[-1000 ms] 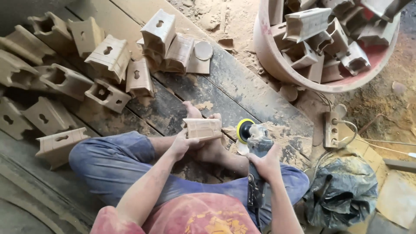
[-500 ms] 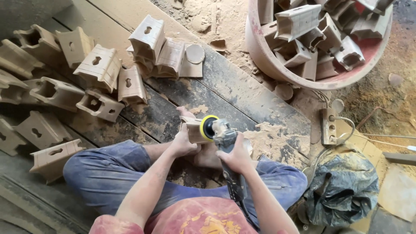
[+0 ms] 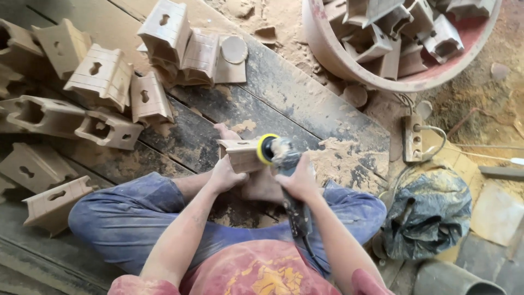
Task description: The person sits cross-legged on the floor and uses a handheld rotary sander to smooth the edges of small wooden pieces. They pick up each piece, sand it, and place it into a nearby red basin.
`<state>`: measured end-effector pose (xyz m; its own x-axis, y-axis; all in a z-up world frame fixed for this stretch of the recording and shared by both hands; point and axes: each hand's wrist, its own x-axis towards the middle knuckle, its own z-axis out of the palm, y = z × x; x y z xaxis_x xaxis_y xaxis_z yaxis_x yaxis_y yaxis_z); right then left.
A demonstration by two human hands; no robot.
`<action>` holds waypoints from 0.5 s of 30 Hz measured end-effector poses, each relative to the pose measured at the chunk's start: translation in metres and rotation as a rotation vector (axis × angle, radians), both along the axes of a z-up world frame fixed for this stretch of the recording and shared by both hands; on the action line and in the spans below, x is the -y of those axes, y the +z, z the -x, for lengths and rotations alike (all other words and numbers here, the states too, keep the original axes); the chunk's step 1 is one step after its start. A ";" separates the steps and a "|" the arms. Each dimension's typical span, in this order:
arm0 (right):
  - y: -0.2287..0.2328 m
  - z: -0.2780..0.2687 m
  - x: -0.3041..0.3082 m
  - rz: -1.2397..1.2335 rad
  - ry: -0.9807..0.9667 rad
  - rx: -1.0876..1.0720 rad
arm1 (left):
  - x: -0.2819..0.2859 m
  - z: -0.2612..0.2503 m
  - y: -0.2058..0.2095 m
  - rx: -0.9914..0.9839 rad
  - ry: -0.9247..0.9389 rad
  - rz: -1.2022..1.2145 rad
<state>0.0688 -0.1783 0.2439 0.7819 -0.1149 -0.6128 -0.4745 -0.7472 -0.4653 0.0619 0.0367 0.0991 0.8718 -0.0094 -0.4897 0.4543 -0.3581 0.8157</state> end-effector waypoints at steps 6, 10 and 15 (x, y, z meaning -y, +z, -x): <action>-0.005 0.010 0.018 -0.038 -0.118 -0.048 | 0.001 0.014 -0.019 0.001 0.074 0.052; 0.018 0.021 -0.031 -0.164 0.043 -0.098 | 0.002 0.030 -0.062 0.094 0.052 0.035; 0.010 0.026 -0.042 -0.106 0.243 -0.142 | 0.002 0.048 -0.066 0.155 0.038 -0.053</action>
<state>0.0432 -0.1365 0.2536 0.6845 0.1356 -0.7163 -0.3536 -0.7975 -0.4888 0.0136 0.0342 0.0328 0.9362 0.0468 -0.3482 0.3383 -0.3874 0.8576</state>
